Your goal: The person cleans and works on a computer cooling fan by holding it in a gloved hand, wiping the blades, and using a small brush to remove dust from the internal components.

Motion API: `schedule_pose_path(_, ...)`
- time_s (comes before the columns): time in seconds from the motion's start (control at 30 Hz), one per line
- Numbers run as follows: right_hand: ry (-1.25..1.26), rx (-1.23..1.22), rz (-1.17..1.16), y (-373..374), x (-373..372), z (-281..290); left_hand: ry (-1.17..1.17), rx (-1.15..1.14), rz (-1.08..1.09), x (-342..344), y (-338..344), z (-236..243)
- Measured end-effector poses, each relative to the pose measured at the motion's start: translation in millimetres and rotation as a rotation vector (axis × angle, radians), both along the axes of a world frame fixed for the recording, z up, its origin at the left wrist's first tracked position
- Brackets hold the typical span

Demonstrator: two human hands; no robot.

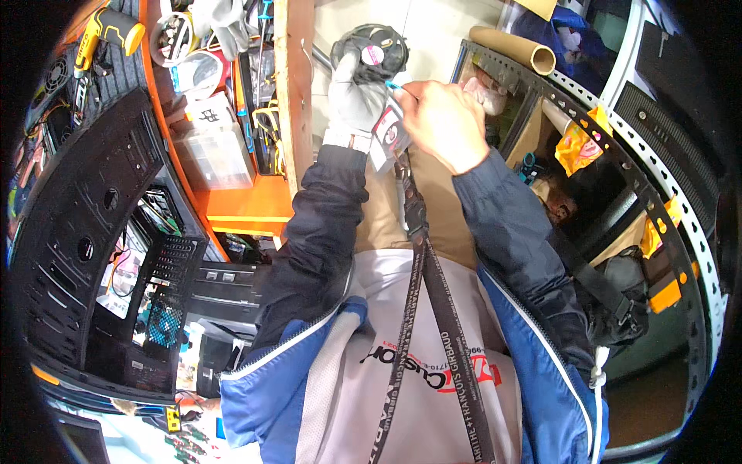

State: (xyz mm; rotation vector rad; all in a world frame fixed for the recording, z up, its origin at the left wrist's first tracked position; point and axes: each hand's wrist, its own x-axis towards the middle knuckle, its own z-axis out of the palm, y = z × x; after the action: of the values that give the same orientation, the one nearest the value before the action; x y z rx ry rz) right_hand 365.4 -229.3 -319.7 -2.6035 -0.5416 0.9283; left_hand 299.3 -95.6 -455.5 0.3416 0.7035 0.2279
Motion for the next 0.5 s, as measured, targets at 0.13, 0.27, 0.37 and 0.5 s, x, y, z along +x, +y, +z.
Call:
schedule_pose_path(0.13,-0.068,0.021,-0.109,-5.1,-4.9,-2.6,-0.090,-0.085,0.006,1.3,4.0,6.9)
schedule_pose_path(0.27,-0.225,0.039,-0.005,-18.0,-4.5,-15.2,0.119,-0.117,-0.066,10.8,12.5,0.3)
schedule_pose_path(0.37,-0.281,-0.018,0.002,-21.0,-2.5,-31.7,0.014,-0.108,-0.171,12.5,22.8,-14.6)
schedule_pose_path(0.5,-0.332,-0.020,0.033,-25.0,-1.8,-58.9,0.155,0.106,-0.311,13.1,32.1,-46.9)
